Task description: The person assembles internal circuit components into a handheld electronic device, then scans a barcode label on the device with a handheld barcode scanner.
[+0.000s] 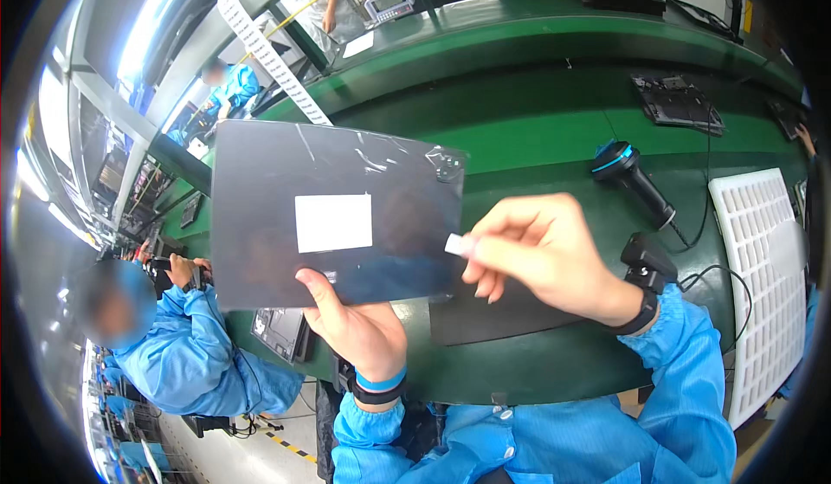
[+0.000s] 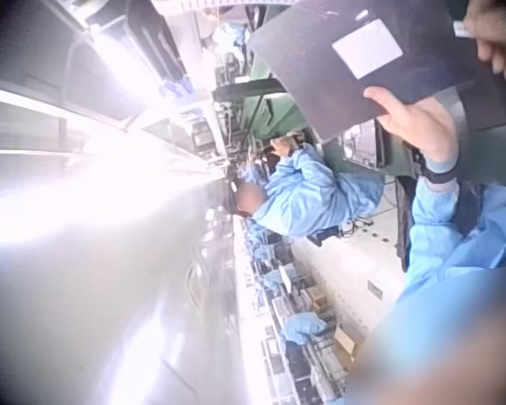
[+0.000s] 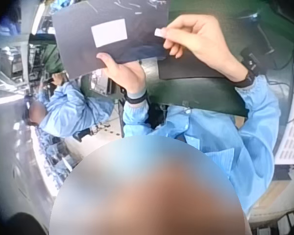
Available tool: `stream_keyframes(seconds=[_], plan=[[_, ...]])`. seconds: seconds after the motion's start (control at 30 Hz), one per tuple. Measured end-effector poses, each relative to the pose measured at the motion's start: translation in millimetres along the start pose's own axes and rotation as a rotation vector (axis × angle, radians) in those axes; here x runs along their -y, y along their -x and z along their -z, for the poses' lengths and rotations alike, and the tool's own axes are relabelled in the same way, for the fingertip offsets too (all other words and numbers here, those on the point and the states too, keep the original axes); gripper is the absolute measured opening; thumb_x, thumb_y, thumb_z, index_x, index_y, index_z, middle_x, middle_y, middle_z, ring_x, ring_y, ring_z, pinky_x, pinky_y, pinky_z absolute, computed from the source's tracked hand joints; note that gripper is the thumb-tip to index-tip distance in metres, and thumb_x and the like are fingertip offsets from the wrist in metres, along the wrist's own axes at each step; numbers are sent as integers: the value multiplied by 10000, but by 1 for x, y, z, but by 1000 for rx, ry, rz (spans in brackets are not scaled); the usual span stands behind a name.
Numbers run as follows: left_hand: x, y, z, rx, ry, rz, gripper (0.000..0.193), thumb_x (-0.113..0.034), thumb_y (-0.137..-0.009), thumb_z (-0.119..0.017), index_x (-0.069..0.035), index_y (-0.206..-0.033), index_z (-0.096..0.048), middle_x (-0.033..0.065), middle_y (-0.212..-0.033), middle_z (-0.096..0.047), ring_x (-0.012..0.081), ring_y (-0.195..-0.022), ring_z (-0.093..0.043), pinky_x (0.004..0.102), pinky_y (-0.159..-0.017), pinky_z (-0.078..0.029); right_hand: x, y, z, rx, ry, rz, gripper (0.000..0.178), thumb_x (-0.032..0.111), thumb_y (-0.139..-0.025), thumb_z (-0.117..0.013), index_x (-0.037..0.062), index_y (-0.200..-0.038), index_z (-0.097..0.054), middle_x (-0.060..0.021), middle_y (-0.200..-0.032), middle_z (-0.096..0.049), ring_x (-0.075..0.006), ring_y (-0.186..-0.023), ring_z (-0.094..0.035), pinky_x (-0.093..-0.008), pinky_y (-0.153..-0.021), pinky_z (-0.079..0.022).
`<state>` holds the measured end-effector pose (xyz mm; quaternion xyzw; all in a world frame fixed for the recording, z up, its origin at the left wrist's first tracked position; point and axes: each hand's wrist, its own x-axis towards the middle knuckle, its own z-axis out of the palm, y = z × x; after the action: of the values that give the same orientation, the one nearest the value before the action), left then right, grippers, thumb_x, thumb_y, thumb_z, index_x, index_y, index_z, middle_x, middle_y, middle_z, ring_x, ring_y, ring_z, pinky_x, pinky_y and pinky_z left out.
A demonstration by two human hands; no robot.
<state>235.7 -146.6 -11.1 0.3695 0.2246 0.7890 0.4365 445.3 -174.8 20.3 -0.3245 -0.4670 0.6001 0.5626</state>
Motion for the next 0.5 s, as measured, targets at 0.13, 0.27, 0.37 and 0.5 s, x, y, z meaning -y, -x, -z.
stream_keyframes(seconds=[0.13, 0.27, 0.37, 0.5], plan=[[5, 9, -20, 2, -20, 58, 408, -350, -1093, -586, -63, -1380, -543, 79, -1315, -624, 219, -1174, -615, 397, -981, -517, -8, -6, -6, 83, 38, -83, 167, 132, -1003, -715, -32, -1010, -741, -88, -774, -733, -120, -639, -702, -248, -559, -569], [10, 23, -53, 154, -27, 158, 384, -379, -1102, -559, -14, -1216, -595, 83, -1131, -664, 194, -1023, -644, 373, -914, -518, -7, -11, -4, 33, 26, -69, 197, 175, -997, -734, -21, -986, -730, -70, -724, -715, -105, -585, -674, -237, -522, -535], [15, 18, -87, 160, -3, 225, 400, -366, -1104, -558, 4, -1250, -602, 100, -1170, -669, 203, -1057, -645, 372, -935, -516, 9, -16, 3, -189, 328, 31, 335, 278, -971, -767, -20, -830, -709, -67, -569, -652, -88, -464, -599, -246, -440, -457], [22, -7, -110, 178, 107, 297, 423, -327, -1101, -571, 11, -1353, -559, 115, -1288, -640, 229, -1161, -624, 396, -1002, -499, 52, -12, 56, -330, 896, -36, 536, 415, -905, -796, -4, -593, -677, -129, -585, -675, -147, -495, -645, -330, -499, -495]])
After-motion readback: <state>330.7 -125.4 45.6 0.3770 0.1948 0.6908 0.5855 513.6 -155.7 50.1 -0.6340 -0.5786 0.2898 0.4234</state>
